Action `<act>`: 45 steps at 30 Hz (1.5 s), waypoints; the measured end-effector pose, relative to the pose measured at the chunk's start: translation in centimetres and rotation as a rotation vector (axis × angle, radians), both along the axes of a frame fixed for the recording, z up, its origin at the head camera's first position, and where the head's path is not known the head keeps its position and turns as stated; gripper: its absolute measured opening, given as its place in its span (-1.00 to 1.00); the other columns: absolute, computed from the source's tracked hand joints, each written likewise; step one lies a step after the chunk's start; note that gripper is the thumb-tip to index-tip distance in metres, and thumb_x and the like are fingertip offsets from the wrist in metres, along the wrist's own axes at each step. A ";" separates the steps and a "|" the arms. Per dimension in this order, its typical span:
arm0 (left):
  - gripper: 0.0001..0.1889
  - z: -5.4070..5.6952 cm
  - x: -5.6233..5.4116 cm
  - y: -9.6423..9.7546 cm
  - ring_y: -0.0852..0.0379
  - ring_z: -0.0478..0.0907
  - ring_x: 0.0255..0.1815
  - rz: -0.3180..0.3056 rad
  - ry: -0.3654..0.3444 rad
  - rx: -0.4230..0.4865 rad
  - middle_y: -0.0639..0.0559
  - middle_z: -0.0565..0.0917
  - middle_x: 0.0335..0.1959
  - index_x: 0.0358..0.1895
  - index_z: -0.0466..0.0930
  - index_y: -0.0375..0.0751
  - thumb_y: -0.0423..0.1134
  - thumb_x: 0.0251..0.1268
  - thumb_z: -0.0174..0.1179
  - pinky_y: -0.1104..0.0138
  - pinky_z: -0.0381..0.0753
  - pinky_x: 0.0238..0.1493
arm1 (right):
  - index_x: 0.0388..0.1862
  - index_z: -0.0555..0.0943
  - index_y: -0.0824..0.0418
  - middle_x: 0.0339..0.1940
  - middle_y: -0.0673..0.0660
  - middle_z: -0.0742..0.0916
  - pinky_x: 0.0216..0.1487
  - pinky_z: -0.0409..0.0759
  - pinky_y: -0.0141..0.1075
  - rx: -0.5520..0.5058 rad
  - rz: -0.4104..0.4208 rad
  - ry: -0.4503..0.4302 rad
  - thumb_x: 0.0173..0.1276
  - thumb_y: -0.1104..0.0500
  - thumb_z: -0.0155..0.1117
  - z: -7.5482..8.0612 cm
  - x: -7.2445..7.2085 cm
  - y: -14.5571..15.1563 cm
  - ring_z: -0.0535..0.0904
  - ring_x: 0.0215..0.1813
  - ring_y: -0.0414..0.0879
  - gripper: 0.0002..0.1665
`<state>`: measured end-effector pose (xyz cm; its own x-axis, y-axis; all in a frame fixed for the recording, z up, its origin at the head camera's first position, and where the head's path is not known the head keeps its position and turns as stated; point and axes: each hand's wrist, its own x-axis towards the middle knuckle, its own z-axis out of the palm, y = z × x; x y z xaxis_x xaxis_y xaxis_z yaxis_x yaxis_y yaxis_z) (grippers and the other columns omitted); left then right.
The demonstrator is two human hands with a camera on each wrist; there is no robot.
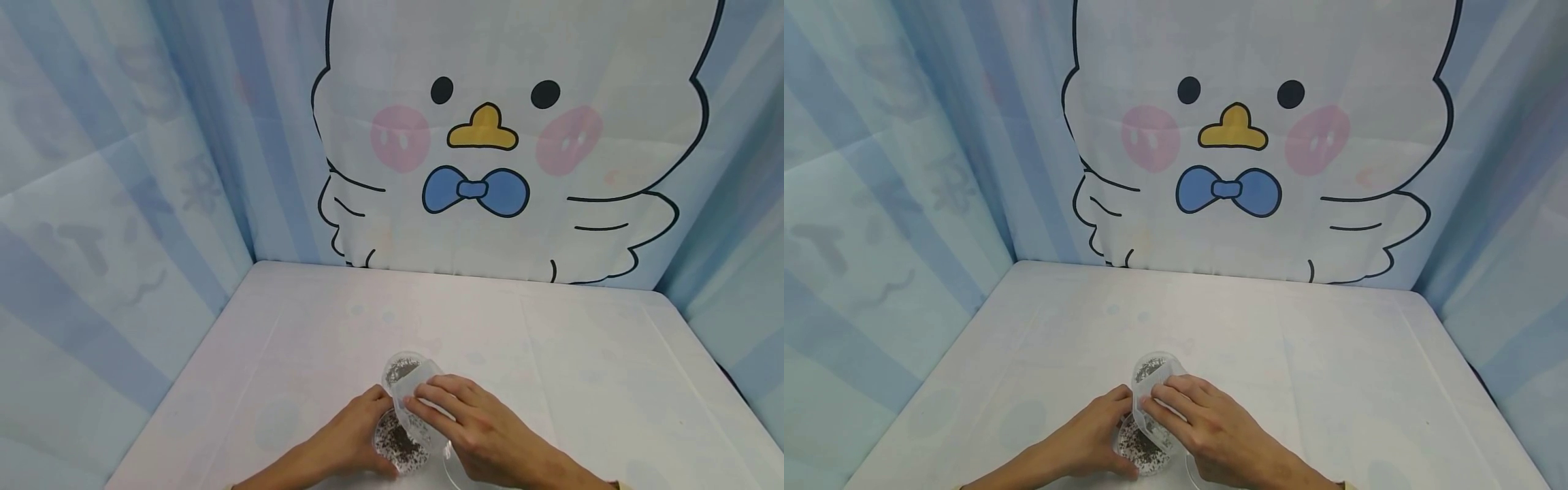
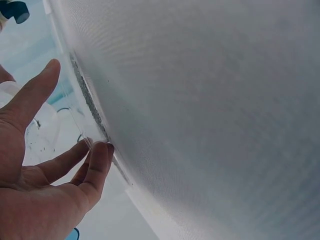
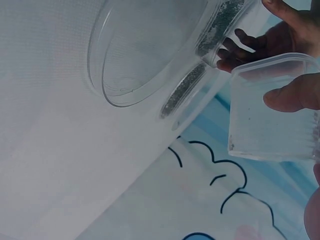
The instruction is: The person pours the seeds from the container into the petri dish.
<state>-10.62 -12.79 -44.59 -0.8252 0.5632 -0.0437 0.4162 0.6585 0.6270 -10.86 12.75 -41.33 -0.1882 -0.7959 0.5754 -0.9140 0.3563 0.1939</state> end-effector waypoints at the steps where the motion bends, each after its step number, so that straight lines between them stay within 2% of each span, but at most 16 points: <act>1: -0.02 0.1 0.0 0.0 0.24 0.56 0.09 0.001 0.000 -0.002 0.16 0.57 0.10 0.35 0.57 -0.17 -0.02 -0.31 0.77 0.30 0.62 0.21 | 0.42 0.55 0.21 0.23 0.09 0.69 0.33 0.49 -0.18 0.000 0.001 0.000 0.53 0.25 -0.30 0.0 0.0 0.0 0.53 0.27 0.00 -0.37; 5: -0.06 -0.5 -0.2 -0.2 0.24 0.56 0.04 -0.014 0.013 0.022 0.14 0.57 0.06 0.32 0.58 -0.22 -0.03 -0.28 0.76 0.29 0.64 0.16 | 0.43 0.54 0.21 0.22 0.08 0.69 0.34 0.48 -0.20 0.001 0.003 0.001 0.53 0.25 -0.29 -0.1 0.0 -0.1 0.53 0.27 -0.01 -0.38; 7: -0.09 -1.7 -0.6 -0.4 0.24 0.56 0.00 -0.045 0.062 0.034 0.11 0.56 0.05 0.31 0.57 -0.24 0.02 -0.21 0.74 0.30 0.66 0.08 | 0.42 0.55 0.22 0.22 0.08 0.69 0.35 0.47 -0.20 0.001 0.008 0.001 0.53 0.25 -0.29 -0.1 0.0 -0.1 0.53 0.27 -0.01 -0.38; 9: -0.10 -2.0 -0.7 -0.5 0.24 0.55 -0.02 -0.059 0.079 0.043 0.10 0.56 0.04 0.30 0.57 -0.26 0.03 -0.19 0.73 0.30 0.66 0.04 | 0.41 0.55 0.22 0.21 0.08 0.69 0.35 0.47 -0.20 0.001 0.011 0.004 0.52 0.26 -0.28 -0.2 0.0 -0.1 0.53 0.26 -0.01 -0.38; 12: -0.10 -1.7 -0.6 -0.5 0.26 0.56 0.00 -0.062 0.085 0.045 0.11 0.56 0.05 0.30 0.57 -0.24 0.03 -0.19 0.73 0.32 0.65 0.06 | 0.41 0.56 0.22 0.21 0.07 0.69 0.34 0.48 -0.20 0.002 0.015 0.010 0.51 0.27 -0.28 -0.3 0.1 -0.1 0.54 0.26 -0.02 -0.38; 14: -0.08 -0.7 -0.3 -0.3 0.26 0.56 0.03 -0.042 0.049 0.044 0.12 0.56 0.05 0.29 0.58 -0.24 -0.01 -0.25 0.75 0.33 0.64 0.12 | 0.40 0.57 0.22 0.20 0.07 0.70 0.33 0.49 -0.20 0.003 0.017 0.013 0.53 0.27 -0.27 -0.3 0.1 -0.1 0.54 0.25 -0.02 -0.39; 17: -0.07 -1.0 -0.4 -0.4 0.26 0.56 0.03 -0.038 0.041 0.047 0.13 0.56 0.06 0.30 0.57 -0.23 0.00 -0.27 0.76 0.33 0.64 0.12 | 0.40 0.57 0.22 0.20 0.07 0.70 0.33 0.50 -0.19 0.005 0.021 0.011 0.54 0.26 -0.27 -0.3 0.1 -0.1 0.54 0.25 -0.03 -0.39; 21: -0.02 -3.9 -1.2 -0.8 0.28 0.55 0.05 -0.045 0.077 0.076 0.18 0.55 0.09 0.34 0.55 -0.15 0.12 -0.27 0.73 0.30 0.65 0.11 | 0.41 0.56 0.22 0.21 0.07 0.69 0.34 0.49 -0.19 0.002 0.022 0.001 0.54 0.25 -0.28 -0.4 0.0 -0.1 0.54 0.26 -0.01 -0.39; 25: 0.02 -6.3 -2.0 -1.1 0.27 0.56 0.07 -0.061 0.111 0.083 0.19 0.54 0.12 0.38 0.53 -0.10 0.22 -0.27 0.71 0.31 0.66 0.09 | 0.42 0.55 0.23 0.20 0.08 0.70 0.33 0.49 -0.18 0.000 0.030 -0.002 0.55 0.25 -0.27 -0.4 0.0 -0.1 0.54 0.25 -0.01 -0.39; 28: 0.02 -6.5 -2.1 -1.1 0.27 0.56 0.04 -0.062 0.108 0.082 0.20 0.53 0.10 0.37 0.53 -0.12 0.21 -0.26 0.71 0.31 0.65 0.08 | 0.42 0.55 0.23 0.20 0.08 0.70 0.32 0.51 -0.18 0.003 0.034 0.001 0.56 0.25 -0.27 -0.4 0.0 -0.1 0.54 0.24 -0.02 -0.40; 32: -0.01 -6.0 -1.9 -1.1 0.30 0.55 0.01 -0.059 0.105 0.080 0.21 0.53 0.08 0.35 0.54 -0.12 0.21 -0.25 0.71 0.33 0.65 0.06 | 0.42 0.56 0.22 0.19 0.06 0.70 0.31 0.52 -0.18 0.007 0.030 -0.006 0.61 0.21 -0.29 -0.4 0.1 -0.1 0.54 0.24 -0.03 -0.41; 35: -0.01 -6.1 -2.0 -1.1 0.28 0.56 0.02 -0.063 0.106 0.078 0.18 0.54 0.09 0.36 0.54 -0.12 0.22 -0.23 0.70 0.32 0.65 0.07 | 0.42 0.56 0.21 0.19 0.05 0.71 0.31 0.52 -0.19 0.007 0.029 -0.009 0.64 0.17 -0.31 -0.4 0.2 -0.1 0.55 0.23 -0.04 -0.41; 43: 0.02 -8.2 -2.7 -1.3 0.41 0.50 0.00 -0.046 0.090 0.047 0.32 0.49 0.07 0.35 0.54 -0.03 0.32 -0.30 0.68 0.38 0.64 0.08 | 0.38 0.60 0.22 0.17 0.07 0.72 0.27 0.57 -0.19 -0.003 0.042 0.022 0.67 0.18 -0.26 -0.3 0.2 -0.2 0.57 0.21 -0.04 -0.46; 45: 0.01 -7.9 -2.7 -1.2 0.39 0.50 -0.02 -0.057 0.102 0.049 0.28 0.50 0.05 0.33 0.55 -0.09 0.28 -0.29 0.70 0.37 0.65 0.04 | 0.38 0.59 0.22 0.17 0.07 0.72 0.27 0.56 -0.18 -0.003 0.044 0.024 0.65 0.20 -0.25 -0.3 0.2 -0.2 0.57 0.21 -0.03 -0.46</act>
<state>-13.29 -14.02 -52.46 -0.7908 0.6083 0.0672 0.5148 0.6018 0.6105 -10.64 12.53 -41.64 -0.1393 -0.8012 0.5820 -0.9241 0.3164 0.2144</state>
